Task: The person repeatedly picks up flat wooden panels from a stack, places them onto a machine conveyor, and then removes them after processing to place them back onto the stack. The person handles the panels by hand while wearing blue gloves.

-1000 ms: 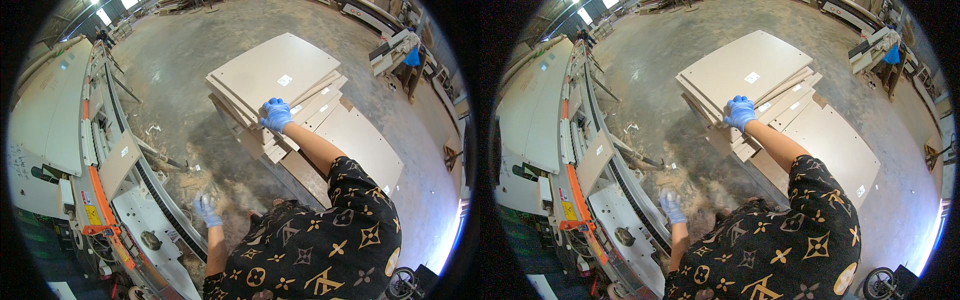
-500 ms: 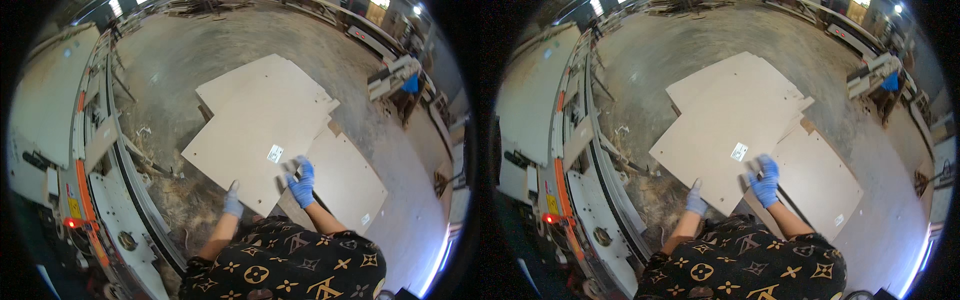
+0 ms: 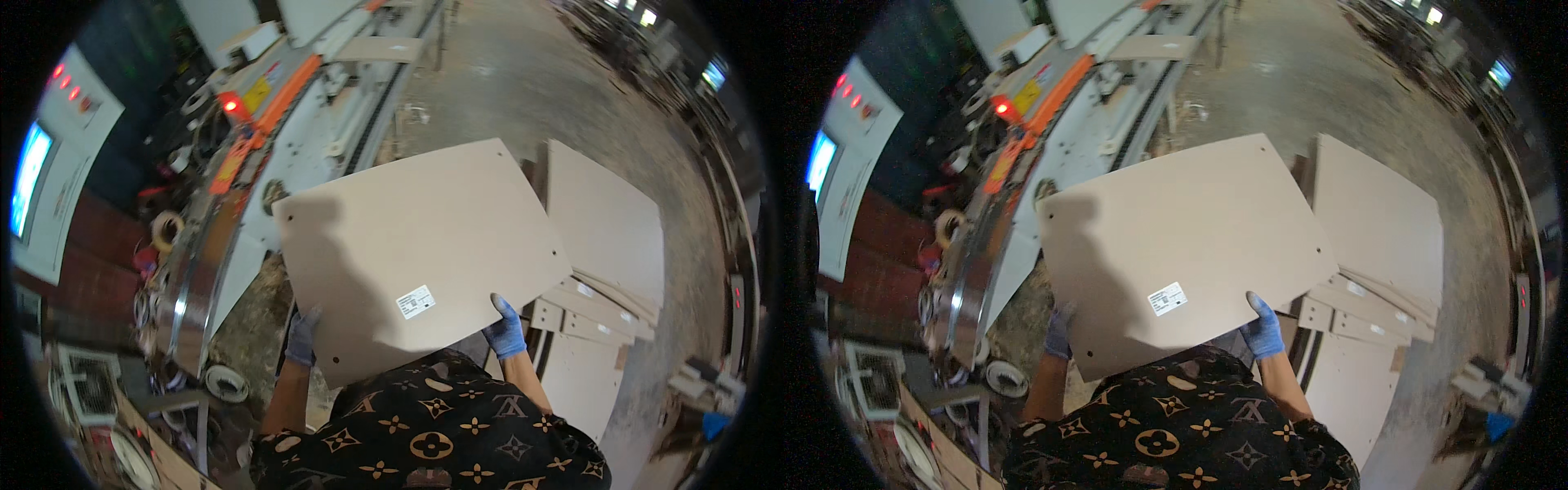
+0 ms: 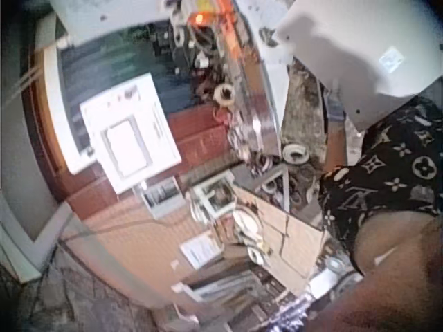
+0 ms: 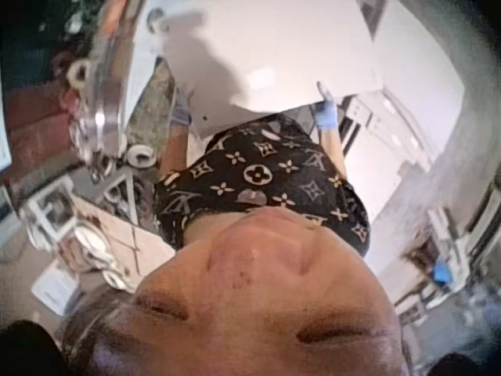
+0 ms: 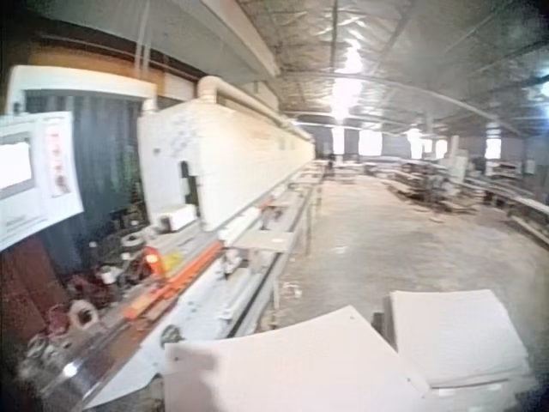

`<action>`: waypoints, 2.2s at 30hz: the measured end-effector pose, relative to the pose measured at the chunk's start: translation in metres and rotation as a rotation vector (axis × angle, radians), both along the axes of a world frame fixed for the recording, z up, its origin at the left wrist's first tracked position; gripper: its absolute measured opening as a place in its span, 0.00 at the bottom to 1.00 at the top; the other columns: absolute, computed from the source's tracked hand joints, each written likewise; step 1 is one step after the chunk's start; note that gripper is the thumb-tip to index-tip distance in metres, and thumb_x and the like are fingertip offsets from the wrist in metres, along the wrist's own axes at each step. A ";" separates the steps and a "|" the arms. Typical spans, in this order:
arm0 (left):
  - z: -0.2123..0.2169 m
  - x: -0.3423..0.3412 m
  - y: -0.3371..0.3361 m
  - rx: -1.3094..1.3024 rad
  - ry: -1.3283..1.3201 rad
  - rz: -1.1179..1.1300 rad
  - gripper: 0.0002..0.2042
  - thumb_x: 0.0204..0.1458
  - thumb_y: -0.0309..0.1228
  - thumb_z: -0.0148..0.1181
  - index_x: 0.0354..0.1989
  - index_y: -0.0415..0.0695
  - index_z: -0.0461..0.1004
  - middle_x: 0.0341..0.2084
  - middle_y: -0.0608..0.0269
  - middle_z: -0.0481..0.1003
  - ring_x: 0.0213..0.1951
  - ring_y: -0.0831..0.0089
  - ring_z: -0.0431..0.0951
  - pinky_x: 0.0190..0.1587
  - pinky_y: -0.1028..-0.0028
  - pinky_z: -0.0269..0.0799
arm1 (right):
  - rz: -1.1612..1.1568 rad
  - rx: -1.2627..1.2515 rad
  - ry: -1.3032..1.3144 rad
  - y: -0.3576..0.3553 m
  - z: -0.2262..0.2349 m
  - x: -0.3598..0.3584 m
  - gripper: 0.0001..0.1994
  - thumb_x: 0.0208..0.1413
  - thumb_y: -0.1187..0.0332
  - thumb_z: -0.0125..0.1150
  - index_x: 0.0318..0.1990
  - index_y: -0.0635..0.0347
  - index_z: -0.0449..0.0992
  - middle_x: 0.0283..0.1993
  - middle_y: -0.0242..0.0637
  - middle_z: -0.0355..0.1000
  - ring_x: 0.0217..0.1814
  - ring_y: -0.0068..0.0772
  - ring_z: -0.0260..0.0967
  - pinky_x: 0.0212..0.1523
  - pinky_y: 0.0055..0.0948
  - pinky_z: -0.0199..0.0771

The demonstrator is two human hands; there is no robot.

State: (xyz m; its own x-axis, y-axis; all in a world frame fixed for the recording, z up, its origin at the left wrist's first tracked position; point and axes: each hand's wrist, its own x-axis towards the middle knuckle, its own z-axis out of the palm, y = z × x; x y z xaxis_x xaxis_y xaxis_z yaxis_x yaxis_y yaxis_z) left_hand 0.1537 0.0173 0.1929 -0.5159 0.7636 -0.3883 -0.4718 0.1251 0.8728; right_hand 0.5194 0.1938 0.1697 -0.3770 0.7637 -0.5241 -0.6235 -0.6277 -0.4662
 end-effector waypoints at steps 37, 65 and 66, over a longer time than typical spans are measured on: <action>-0.100 -0.120 -0.092 0.038 -0.321 0.680 0.29 0.56 0.50 0.36 0.61 0.42 0.57 0.60 0.50 0.58 0.59 0.52 0.58 0.60 0.55 0.55 | 0.894 0.207 -0.123 0.053 -0.011 -0.371 0.37 0.46 0.37 0.54 0.64 0.31 0.56 0.72 0.39 0.34 0.72 0.48 0.35 0.66 0.54 0.36; -0.097 -0.063 0.114 -0.006 0.081 0.663 0.26 0.54 0.40 0.51 0.61 0.46 0.56 0.55 0.56 0.61 0.52 0.62 0.65 0.45 0.66 0.67 | -0.616 -0.082 -0.280 0.144 -0.055 0.063 0.31 0.46 0.37 0.55 0.53 0.45 0.65 0.44 0.26 0.66 0.43 0.29 0.65 0.46 0.44 0.64; -0.101 -0.052 0.115 0.005 0.161 0.662 0.26 0.54 0.39 0.50 0.61 0.46 0.55 0.54 0.56 0.61 0.52 0.63 0.65 0.45 0.67 0.67 | -0.654 -0.122 -0.271 0.157 -0.059 0.071 0.23 0.46 0.42 0.59 0.43 0.45 0.70 0.36 0.26 0.67 0.34 0.29 0.66 0.41 0.44 0.67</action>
